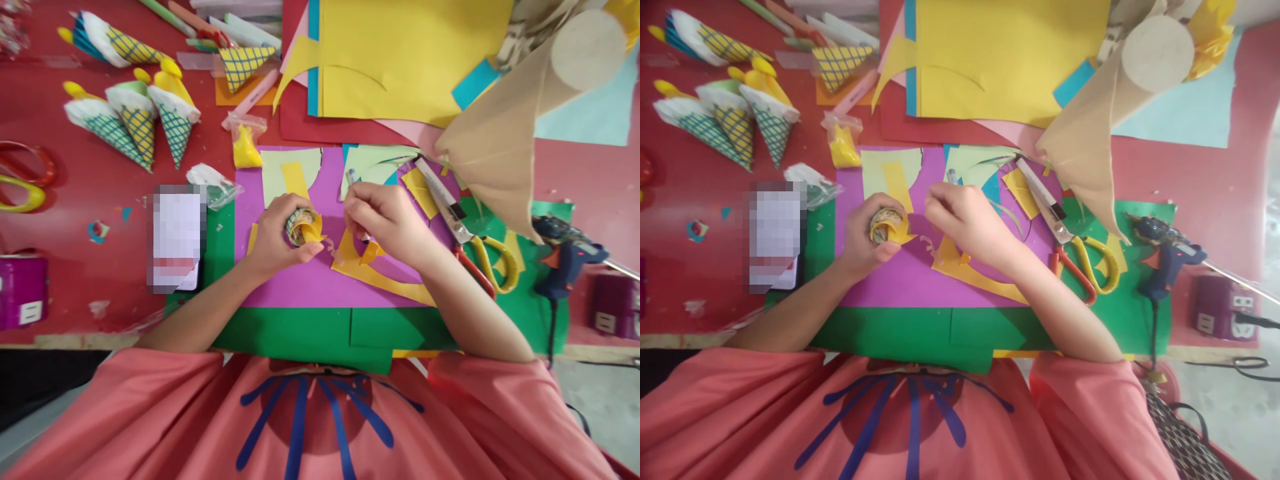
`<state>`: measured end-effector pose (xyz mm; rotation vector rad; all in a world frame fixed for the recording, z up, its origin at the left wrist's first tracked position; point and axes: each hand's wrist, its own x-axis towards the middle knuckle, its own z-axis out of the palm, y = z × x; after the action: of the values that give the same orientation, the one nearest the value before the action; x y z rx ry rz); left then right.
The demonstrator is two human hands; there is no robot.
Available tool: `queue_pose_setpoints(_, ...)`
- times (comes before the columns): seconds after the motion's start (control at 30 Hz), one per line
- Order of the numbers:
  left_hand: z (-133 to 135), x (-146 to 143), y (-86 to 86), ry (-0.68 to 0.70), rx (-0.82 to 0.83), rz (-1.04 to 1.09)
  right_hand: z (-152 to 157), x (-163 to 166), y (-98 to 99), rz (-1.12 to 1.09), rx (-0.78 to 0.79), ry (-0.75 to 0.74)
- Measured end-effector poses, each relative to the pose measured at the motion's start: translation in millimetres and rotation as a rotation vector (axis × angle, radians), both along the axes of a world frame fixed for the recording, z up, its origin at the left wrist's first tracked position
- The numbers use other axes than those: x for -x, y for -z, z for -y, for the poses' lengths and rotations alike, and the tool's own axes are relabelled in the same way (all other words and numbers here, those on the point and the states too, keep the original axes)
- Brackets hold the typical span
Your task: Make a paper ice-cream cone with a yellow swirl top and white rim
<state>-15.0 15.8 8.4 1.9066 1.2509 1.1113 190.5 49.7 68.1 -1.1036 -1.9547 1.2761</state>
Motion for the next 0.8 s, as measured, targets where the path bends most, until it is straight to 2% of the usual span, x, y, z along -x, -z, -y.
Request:
queue_pose_setpoints(0.2,-0.5,1.4,0.6,-0.018,-0.092,-0.027,5.2,4.4,3.3,0.012,0.046,-0.082)
queue_pose_setpoints(0.47,-1.5,-0.4,-1.1,-0.071,-0.054,-0.134,6.2,8.2,7.5,-0.005,-0.061,-0.038)
queue_pose_setpoints(0.63,-0.8,-0.8,0.8,-0.085,-0.065,-0.123,5.6,9.6,10.4,-0.069,0.030,-0.041)
queue_pose_setpoints(0.8,-0.7,0.2,2.5,-0.047,-0.151,-0.057,3.8,12.8,19.1,-0.158,0.157,0.006)
